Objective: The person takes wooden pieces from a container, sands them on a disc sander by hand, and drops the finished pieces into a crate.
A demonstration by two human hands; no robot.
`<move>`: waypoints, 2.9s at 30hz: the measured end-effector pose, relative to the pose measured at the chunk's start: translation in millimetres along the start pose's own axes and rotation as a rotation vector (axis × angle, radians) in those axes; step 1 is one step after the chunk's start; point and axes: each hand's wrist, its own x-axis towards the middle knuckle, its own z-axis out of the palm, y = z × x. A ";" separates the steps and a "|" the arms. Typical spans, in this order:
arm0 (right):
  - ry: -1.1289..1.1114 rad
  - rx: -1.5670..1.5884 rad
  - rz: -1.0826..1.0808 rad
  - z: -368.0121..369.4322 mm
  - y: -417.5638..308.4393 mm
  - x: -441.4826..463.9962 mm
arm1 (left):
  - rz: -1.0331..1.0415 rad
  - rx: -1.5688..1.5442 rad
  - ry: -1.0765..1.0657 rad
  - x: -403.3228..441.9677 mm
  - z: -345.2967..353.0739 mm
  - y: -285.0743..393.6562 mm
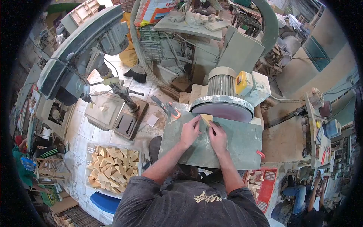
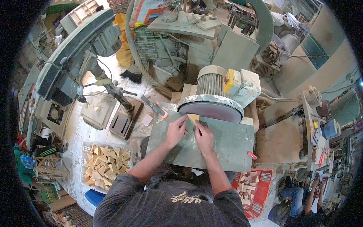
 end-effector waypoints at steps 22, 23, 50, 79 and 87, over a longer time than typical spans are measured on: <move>0.055 -0.015 0.052 9.1 -1.9 5.3 | 0.124 0.317 -0.146 1.5 6.5 -8.4; 0.058 -0.014 0.054 12.2 -2.7 5.7 | 0.057 0.252 -0.151 0.2 5.2 -7.5; 0.018 0.081 0.110 17.6 -14.2 -15.1 | 0.133 0.182 0.015 -4.0 2.8 -6.0; -0.055 0.096 0.053 27.3 2.8 -4.3 | 0.183 0.179 0.072 4.6 -2.9 -15.5; 0.085 0.012 0.171 8.4 7.2 -4.0 | 0.358 0.346 -0.038 8.0 -9.5 -17.1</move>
